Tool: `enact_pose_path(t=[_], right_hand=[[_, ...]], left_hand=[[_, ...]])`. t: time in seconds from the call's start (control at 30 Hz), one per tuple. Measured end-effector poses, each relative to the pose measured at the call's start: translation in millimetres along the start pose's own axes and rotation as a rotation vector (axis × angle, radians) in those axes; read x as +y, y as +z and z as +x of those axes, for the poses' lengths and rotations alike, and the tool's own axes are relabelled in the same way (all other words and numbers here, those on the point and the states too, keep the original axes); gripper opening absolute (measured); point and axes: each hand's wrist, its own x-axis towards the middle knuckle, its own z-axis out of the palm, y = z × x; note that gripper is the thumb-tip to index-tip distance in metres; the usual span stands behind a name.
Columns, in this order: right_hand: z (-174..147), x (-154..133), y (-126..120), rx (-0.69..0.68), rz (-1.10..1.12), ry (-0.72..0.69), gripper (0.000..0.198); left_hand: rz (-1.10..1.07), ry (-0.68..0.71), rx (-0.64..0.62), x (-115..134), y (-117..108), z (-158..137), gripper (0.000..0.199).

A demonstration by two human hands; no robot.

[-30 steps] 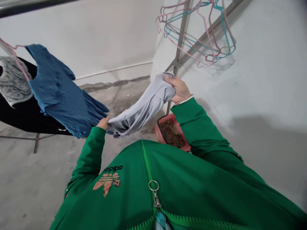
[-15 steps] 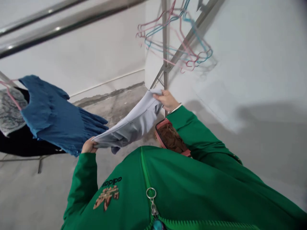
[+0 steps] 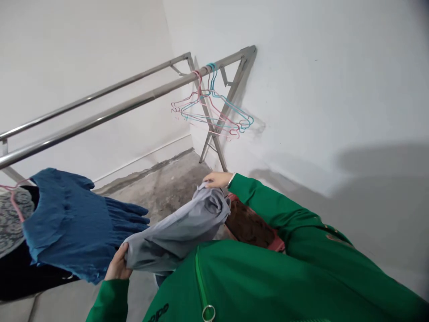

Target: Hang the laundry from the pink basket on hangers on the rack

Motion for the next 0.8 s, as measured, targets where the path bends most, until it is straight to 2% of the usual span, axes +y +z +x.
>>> enact_pose_path(t=[0.1,0.2,0.27,0.33,0.43,0.53,0.67,0.8], right_hand=[[17,-21,-46,0.263,-0.144,-0.026,0.021],[40,-46,-97,0.564,-0.357,-0.014,0.038],[54,-57,-123,0.663,-0.636,0.060,0.043],[65,-60,-139,0.645,-0.893,0.143,0.038],[73,-52,-150,0.535,-1.020,0.186,0.035],[79,-42,-156,0.513,-0.968,0.199,0.035],[89,-37,-163,0.589,-0.845,0.198,0.034],[81,-22,-152,0.725,-0.702,0.041,0.029]], left_hand=[[-0.021,0.052,0.022,20,17,-11,0.045],[0.020,0.085,-0.016,37,29,-19,0.049],[0.046,0.111,-0.031,47,32,-22,0.050],[0.044,0.149,-0.017,56,31,-24,0.051],[-0.025,0.195,0.031,66,27,-27,0.049],[-0.072,0.195,0.058,75,27,-32,0.045],[-0.163,0.203,0.078,89,34,-36,0.045],[-0.255,0.241,0.091,103,38,-29,0.046]])
